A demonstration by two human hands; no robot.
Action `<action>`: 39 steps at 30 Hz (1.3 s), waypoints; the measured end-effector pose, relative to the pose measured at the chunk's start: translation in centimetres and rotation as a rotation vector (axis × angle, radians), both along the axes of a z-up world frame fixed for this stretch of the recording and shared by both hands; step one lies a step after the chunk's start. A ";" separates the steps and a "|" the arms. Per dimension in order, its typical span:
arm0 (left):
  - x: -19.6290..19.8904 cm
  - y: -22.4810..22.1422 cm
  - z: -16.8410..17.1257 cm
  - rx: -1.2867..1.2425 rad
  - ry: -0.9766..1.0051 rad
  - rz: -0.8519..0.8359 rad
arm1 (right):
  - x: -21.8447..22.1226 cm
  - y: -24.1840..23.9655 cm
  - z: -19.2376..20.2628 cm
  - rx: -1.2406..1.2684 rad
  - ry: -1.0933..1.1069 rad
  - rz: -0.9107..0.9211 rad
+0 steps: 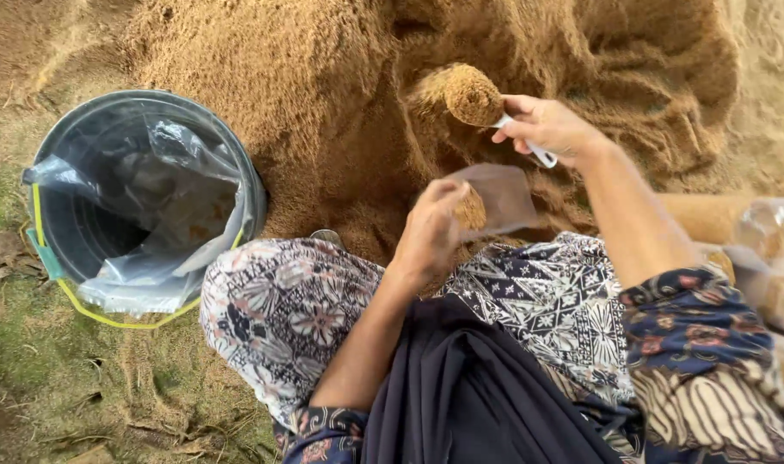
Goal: Filling plastic bags with grain or husks from a pile using a hand scoop
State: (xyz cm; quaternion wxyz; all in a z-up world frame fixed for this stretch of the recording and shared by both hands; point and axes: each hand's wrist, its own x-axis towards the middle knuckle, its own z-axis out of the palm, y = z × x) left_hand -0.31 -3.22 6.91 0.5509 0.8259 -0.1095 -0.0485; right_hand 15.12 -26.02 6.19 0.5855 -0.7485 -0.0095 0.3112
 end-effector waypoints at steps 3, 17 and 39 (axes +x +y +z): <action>0.3 -0.8 -2.1 -0.016 0.066 0.027 | -2.1 -0.4 5.6 -0.129 0.014 0.066; 0.2 -0.8 -4.8 -0.045 -0.073 0.106 | -11.7 -0.5 7.0 -0.881 -0.829 0.437; 1.5 0.3 1.6 -0.040 0.267 -0.040 | 1.5 -13.4 -24.9 -0.874 -0.264 -0.031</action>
